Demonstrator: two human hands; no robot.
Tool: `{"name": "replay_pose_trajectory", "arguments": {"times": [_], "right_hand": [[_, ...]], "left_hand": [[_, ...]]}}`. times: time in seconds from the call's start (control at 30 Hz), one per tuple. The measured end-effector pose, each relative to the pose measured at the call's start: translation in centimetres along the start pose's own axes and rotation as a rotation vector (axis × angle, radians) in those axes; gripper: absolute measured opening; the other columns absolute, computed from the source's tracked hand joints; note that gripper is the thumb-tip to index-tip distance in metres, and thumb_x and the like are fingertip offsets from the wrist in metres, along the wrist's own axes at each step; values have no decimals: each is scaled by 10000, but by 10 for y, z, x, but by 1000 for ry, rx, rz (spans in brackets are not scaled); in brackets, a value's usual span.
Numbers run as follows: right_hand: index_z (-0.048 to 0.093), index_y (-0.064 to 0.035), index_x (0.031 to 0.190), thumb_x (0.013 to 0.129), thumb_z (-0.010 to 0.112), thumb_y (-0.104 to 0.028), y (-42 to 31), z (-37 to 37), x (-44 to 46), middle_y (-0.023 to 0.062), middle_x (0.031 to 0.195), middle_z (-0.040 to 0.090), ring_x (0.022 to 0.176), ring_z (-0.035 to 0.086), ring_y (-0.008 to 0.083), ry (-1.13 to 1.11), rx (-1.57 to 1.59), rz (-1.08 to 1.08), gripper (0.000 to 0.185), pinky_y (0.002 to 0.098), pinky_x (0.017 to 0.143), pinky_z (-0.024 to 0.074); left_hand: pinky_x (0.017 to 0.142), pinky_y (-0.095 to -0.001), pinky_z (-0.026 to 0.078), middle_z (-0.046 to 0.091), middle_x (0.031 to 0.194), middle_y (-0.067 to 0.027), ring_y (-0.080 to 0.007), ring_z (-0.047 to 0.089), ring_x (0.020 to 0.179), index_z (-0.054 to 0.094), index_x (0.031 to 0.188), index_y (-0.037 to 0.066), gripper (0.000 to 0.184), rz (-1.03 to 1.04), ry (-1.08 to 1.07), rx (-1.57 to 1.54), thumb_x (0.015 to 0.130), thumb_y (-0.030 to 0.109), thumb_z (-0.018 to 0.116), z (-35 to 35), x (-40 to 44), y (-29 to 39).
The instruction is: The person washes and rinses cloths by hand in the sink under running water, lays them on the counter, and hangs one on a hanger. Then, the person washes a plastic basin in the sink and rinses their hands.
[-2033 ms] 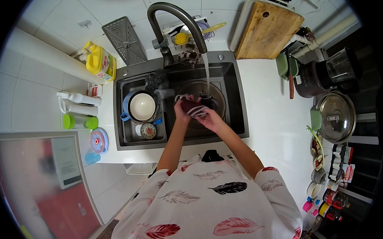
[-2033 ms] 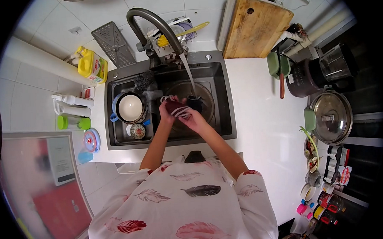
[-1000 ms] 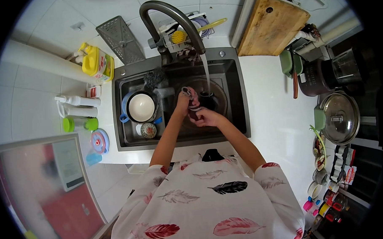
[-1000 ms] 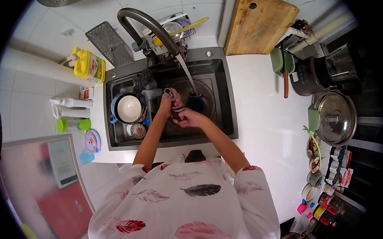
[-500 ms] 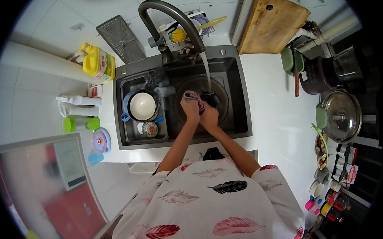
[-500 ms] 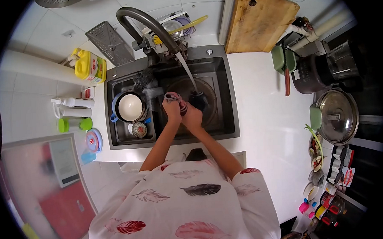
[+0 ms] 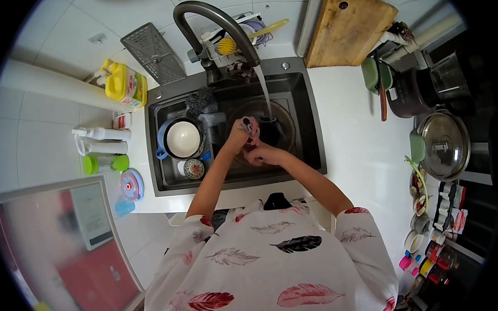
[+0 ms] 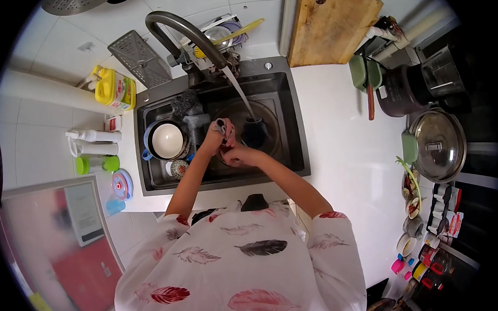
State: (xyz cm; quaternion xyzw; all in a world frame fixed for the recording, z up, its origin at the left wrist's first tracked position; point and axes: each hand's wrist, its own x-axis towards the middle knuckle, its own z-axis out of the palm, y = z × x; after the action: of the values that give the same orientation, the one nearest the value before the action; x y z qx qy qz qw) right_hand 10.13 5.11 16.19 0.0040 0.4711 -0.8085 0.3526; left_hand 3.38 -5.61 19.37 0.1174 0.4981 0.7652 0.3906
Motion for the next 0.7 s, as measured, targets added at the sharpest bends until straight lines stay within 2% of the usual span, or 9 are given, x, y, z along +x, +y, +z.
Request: {"name": "replay_pose_trajectory", "arguments": {"times": [0.07,0.1,0.2,0.27,0.3,0.37,0.43,0.57,0.7], "right_hand": [[460,-64,669,596,544,-65,-7,0,3,-4,538,416,419,366,73,116,-155,-56,112,195,362,240],[470,-50,686,600,542,-74,-11,-1,5,1,537,420,439,387,84,173,-249,-9,114,210,373,274],[507,-10,747,615,535,-80,-15,8,3,47,545,454,518,488,179,360,-499,-86,152,284,465,404],[497,-13,890,603,564,-62,-12,12,4,113,637,506,608,548,284,647,-1086,-244,299,339,569,451],[497,-13,890,603,564,-62,-9,18,3,113,637,506,608,548,284,653,-1085,-244,299,339,569,451],[431,-30,1017,580,595,-60,-5,31,-2,157,751,525,674,554,337,1042,-1167,-423,467,373,600,454],[393,-37,1063,577,606,-66,-8,41,-8,162,782,522,674,556,339,1080,-1254,-432,531,381,603,456],[436,-31,1032,577,613,-76,-2,47,-4,165,721,535,634,557,346,1095,-1190,-296,490,396,586,459],[496,20,867,610,612,-114,6,37,2,168,601,533,639,559,356,992,-1093,-118,312,379,567,453]], "left_hand": [[465,-279,425,466,604,-92,-174,473,503,423,632,42,118,79,-47,16,659,-69,394,-11,5,-7],[526,-309,463,487,704,-107,-190,496,568,447,710,39,130,110,100,-139,654,-62,390,-3,4,-3],[709,-379,504,487,957,-125,-222,529,726,457,943,47,327,142,237,-342,636,-36,383,-1,2,-10],[705,-352,490,495,902,-101,-207,526,703,447,983,56,353,195,392,-592,640,-16,403,0,0,-19],[687,-333,472,485,841,-62,-179,516,685,437,976,61,233,207,373,-634,752,99,488,0,0,-19],[660,-316,465,474,803,-45,-157,504,672,435,957,63,226,169,435,-664,789,199,497,1,2,-18],[607,-265,452,455,744,-17,-105,470,640,435,891,75,344,137,583,-676,824,412,454,5,10,-16],[518,-240,420,422,653,2,-91,422,546,438,854,96,263,200,617,-623,843,358,456,12,9,-9],[402,-234,278,256,466,24,-98,249,386,342,572,126,409,120,483,-438,859,413,386,17,-1,-2]]}}
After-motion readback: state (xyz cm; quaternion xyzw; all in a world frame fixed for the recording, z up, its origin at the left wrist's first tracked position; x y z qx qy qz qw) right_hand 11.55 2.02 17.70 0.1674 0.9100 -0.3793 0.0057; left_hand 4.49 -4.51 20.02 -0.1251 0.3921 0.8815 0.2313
